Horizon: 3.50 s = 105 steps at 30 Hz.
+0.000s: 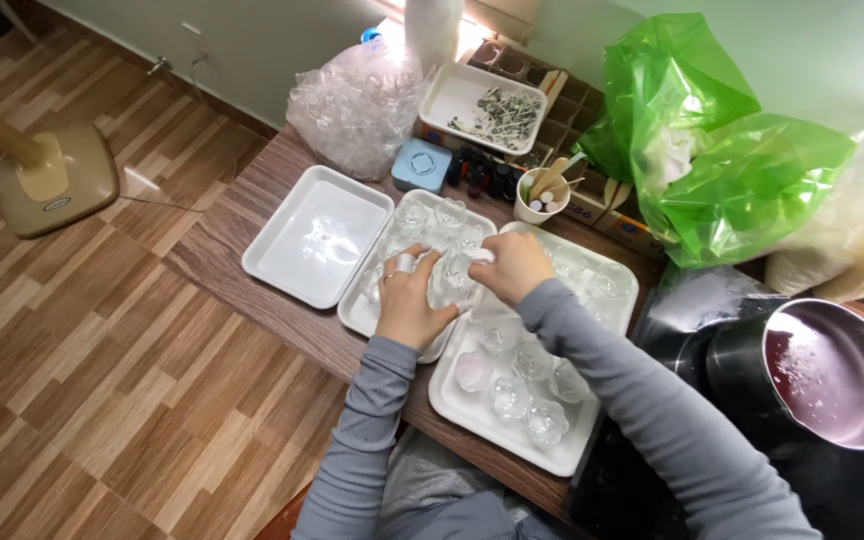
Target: The person picks up clear glass flower-shaped pieces one at a time, dips each into a pot of hot purple liquid on an induction cooker, wipes it with a white cloth and tissue, and places it onto white trays. Near the end the person tears paper towel sheets and continues wiping pieces on the trays.
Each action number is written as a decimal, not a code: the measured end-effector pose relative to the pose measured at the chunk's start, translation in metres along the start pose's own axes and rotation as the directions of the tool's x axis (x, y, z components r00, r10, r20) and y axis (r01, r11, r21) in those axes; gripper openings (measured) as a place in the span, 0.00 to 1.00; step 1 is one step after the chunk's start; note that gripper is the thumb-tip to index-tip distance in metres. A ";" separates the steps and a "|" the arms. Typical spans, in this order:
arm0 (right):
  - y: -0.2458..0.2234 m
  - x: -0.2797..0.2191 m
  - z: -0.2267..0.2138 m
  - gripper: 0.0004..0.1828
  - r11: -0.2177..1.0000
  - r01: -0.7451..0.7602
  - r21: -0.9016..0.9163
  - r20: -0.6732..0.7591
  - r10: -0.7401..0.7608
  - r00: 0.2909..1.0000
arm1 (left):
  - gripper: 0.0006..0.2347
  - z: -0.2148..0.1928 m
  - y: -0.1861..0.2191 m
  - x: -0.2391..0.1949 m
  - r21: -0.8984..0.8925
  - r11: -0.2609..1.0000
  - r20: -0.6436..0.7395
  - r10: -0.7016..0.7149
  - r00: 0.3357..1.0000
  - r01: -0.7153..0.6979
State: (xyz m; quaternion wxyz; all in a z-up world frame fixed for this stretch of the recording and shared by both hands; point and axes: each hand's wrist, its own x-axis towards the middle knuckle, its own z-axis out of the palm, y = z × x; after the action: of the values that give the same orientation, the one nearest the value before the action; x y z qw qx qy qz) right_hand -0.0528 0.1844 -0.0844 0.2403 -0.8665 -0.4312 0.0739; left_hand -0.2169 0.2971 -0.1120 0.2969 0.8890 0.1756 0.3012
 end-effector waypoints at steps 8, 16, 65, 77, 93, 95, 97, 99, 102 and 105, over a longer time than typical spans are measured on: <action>-0.024 -0.071 -0.130 0.14 0.985 0.031 0.169 -0.043 -0.024 0.999 | 0.25 0.012 0.080 0.012 -0.548 0.834 0.097 0.130 0.987 -0.056; 0.056 -0.174 -0.217 0.22 0.734 -0.207 0.647 0.032 0.245 0.969 | 0.24 0.052 0.170 0.022 -0.722 0.691 0.343 0.330 0.880 0.023; 0.145 -0.261 -0.262 0.17 0.988 0.106 -0.116 -0.466 -0.149 0.872 | 0.05 0.171 0.328 0.096 -0.025 0.584 0.287 0.781 0.554 -0.811; 0.161 -0.255 -0.236 0.18 0.886 0.055 -0.460 -0.451 -0.287 0.845 | 0.09 0.167 0.332 0.091 -0.130 0.643 0.381 0.735 0.561 -0.755; 0.164 -0.266 -0.254 0.20 0.949 0.122 -0.291 -0.367 -0.229 0.902 | 0.06 0.168 0.323 0.094 -0.061 0.635 0.312 0.745 0.590 -0.770; 0.153 -0.267 -0.259 0.20 0.965 0.067 -0.255 -0.457 -0.181 0.871 | 0.07 0.168 0.325 0.093 -0.065 0.658 0.354 0.718 0.599 -0.750; 0.146 -0.264 -0.258 0.19 0.977 0.016 -0.212 -0.544 -0.132 0.829 | 0.08 0.169 0.325 0.091 -0.064 0.680 0.397 0.689 0.606 -0.731; 0.144 -0.260 -0.253 0.17 0.997 0.019 -0.077 -0.589 -0.061 0.806 | 0.09 0.172 0.328 0.088 -0.155 0.730 0.352 0.670 0.653 -0.665; 0.150 -0.254 -0.237 0.19 0.994 -0.008 0.113 -0.573 0.072 0.816 | 0.10 0.181 0.332 0.085 -0.175 0.754 0.378 0.645 0.664 -0.634; 0.157 -0.248 -0.235 0.20 0.868 -0.101 0.487 -0.391 0.319 0.863 | 0.09 0.178 0.334 0.087 -0.218 0.744 0.299 0.667 0.682 -0.632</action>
State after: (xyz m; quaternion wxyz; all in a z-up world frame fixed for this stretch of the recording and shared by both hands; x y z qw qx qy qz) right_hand -0.0157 -0.1731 0.0259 0.5194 -0.8221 -0.2330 -0.0089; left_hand 0.0075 0.0097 0.0229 0.2400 0.9169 -0.2231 0.2281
